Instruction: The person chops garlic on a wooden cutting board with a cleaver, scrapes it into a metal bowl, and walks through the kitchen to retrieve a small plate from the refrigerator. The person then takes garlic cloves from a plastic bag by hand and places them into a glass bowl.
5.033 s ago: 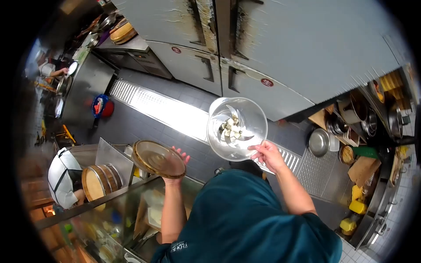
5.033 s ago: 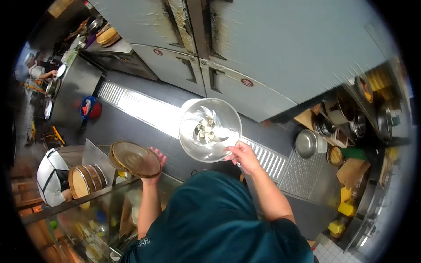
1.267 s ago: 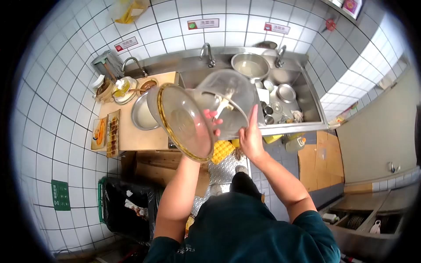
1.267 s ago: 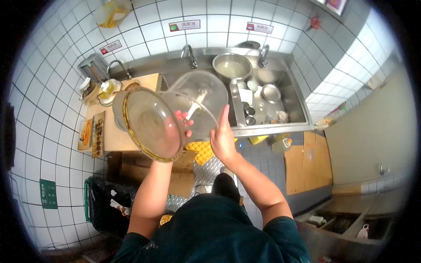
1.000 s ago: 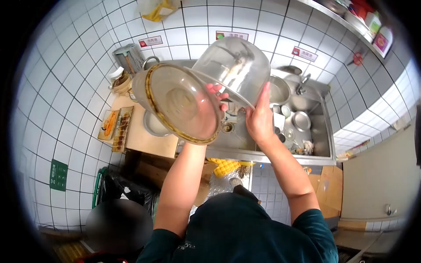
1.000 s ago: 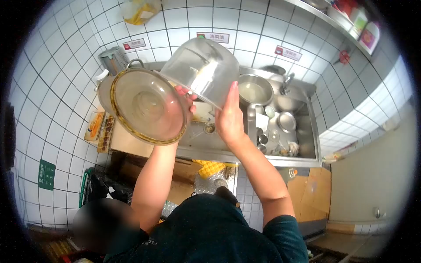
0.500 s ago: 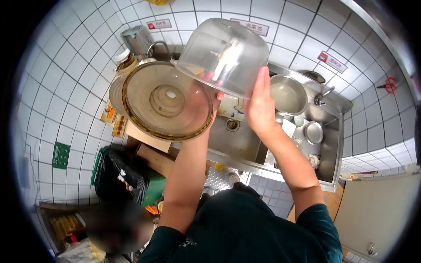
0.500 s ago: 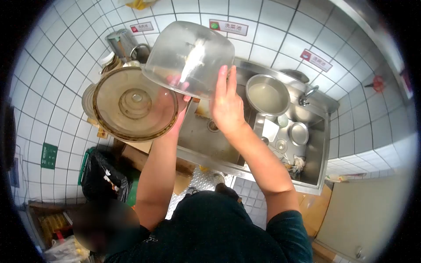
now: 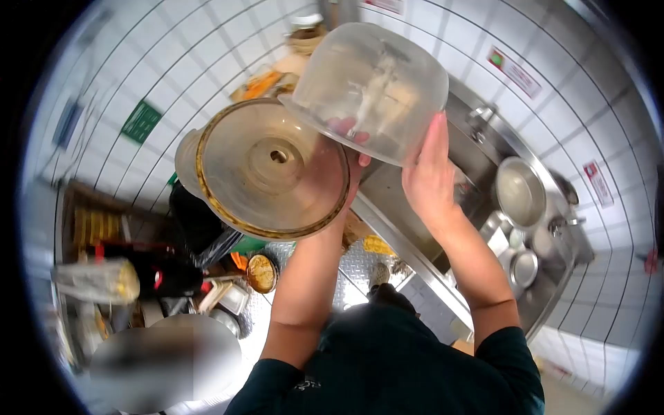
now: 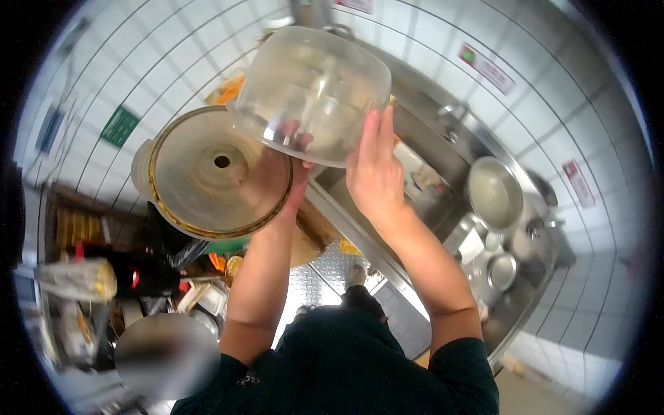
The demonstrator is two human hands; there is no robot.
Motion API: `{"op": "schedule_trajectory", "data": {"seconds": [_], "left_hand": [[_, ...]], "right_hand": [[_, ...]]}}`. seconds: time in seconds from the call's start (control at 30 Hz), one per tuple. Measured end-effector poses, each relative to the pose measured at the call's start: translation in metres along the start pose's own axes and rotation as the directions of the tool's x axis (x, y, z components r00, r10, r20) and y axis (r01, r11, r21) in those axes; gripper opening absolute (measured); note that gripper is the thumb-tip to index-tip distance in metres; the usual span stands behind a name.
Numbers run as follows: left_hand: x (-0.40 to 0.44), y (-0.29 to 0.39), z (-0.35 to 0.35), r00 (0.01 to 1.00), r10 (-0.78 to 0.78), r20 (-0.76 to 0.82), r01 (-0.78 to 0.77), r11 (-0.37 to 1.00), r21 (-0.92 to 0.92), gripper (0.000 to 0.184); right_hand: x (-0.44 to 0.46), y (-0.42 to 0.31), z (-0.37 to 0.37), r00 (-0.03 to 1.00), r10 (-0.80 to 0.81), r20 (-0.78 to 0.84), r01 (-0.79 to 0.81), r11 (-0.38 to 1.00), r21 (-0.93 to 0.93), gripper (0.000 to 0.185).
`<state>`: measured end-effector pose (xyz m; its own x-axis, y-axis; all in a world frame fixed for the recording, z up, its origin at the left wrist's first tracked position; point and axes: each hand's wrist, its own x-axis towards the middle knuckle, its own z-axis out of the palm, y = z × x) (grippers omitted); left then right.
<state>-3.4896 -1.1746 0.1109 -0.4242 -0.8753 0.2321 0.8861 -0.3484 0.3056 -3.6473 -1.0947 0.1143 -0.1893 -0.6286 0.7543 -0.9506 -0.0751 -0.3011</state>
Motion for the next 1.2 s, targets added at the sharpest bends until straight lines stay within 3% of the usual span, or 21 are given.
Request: {"op": "schedule_trajectory", "data": {"seconds": [0.03, 0.07, 0.17, 0.27, 0.3, 0.33, 0.43, 0.47, 0.6, 0.7, 0.77, 0.97, 1.07, 1.13, 1.2], "left_hand": [[-0.014, 0.024, 0.000, 0.999, 0.041, 0.019, -0.041, 0.999, -0.005, 0.076], [-0.034, 0.051, 0.020, 0.991, 0.118, -0.066, -0.112, 0.991, 0.077, 0.069], [-0.093, 0.135, 0.016, 0.960, 0.280, -0.004, -0.280, 0.960, 0.022, 0.066], [-0.179, 0.222, 0.027, 0.860, 0.486, -0.157, -0.476, 0.874, 0.102, 0.050], [-0.217, 0.255, 0.027, 0.820, 0.540, -0.190, -0.522, 0.842, 0.138, 0.044], [-0.254, 0.284, 0.029, 0.757, 0.635, -0.155, -0.563, 0.754, 0.338, 0.032], [-0.375, 0.371, 0.024, 0.625, 0.724, -0.294, -0.664, 0.690, 0.287, 0.031], [-0.415, 0.391, 0.036, 0.525, 0.810, -0.261, -0.637, 0.577, 0.511, 0.026], [-0.586, 0.463, 0.041, 0.355, 0.902, -0.248, -0.765, 0.432, 0.477, 0.026], [-0.689, 0.487, 0.051, 0.165, 0.977, -0.136, -0.740, 0.214, 0.638, 0.038], [-0.748, 0.504, 0.045, 0.069, 0.984, -0.164, -0.744, 0.160, 0.649, 0.043], [-0.858, 0.547, 0.022, -0.103, 0.958, -0.267, -0.866, 0.046, 0.499, 0.046], [-0.909, 0.560, 0.022, -0.114, 0.970, -0.213, -0.925, -0.026, 0.379, 0.047], [-0.941, 0.582, 0.008, -0.092, 0.972, -0.217, -0.894, 0.015, 0.449, 0.046], [-0.968, 0.611, -0.003, -0.107, 0.960, -0.258, -0.814, 0.064, 0.577, 0.046]], "right_hand": [[0.004, -0.023, 0.006, 0.998, -0.058, 0.004, 0.058, 0.998, 0.027, 0.081], [0.007, -0.049, 0.012, 0.993, -0.118, 0.005, 0.118, 0.991, 0.058, 0.082], [0.007, -0.141, 0.028, 0.960, -0.280, -0.004, 0.275, 0.937, 0.214, 0.084], [-0.012, -0.254, 0.045, 0.903, -0.419, -0.093, 0.424, 0.838, 0.345, 0.087], [-0.025, -0.298, 0.048, 0.884, -0.455, -0.104, 0.457, 0.799, 0.391, 0.088], [-0.039, -0.340, 0.049, 0.866, -0.486, -0.114, 0.484, 0.758, 0.437, 0.089], [-0.096, -0.477, 0.044, 0.825, -0.550, -0.129, 0.504, 0.612, 0.610, 0.091], [-0.115, -0.522, 0.043, 0.798, -0.576, -0.176, 0.530, 0.532, 0.661, 0.090], [-0.201, -0.674, 0.020, 0.688, -0.665, -0.290, 0.581, 0.265, 0.769, 0.083], [-0.264, -0.764, -0.006, 0.653, -0.687, -0.319, 0.535, 0.120, 0.836, 0.078], [-0.302, -0.814, -0.015, 0.612, -0.715, -0.338, 0.504, 0.022, 0.863, 0.074], [-0.382, -0.920, -0.020, 0.491, -0.810, -0.319, 0.379, -0.130, 0.916, 0.071], [-0.427, -0.961, -0.021, 0.490, -0.823, -0.287, 0.311, -0.143, 0.940, 0.071], [-0.447, -0.991, -0.019, 0.476, -0.855, -0.207, 0.225, -0.110, 0.968, 0.075], [-0.474, -1.022, -0.008, 0.355, -0.924, 0.140, -0.161, 0.087, 0.983, 0.080]]}}
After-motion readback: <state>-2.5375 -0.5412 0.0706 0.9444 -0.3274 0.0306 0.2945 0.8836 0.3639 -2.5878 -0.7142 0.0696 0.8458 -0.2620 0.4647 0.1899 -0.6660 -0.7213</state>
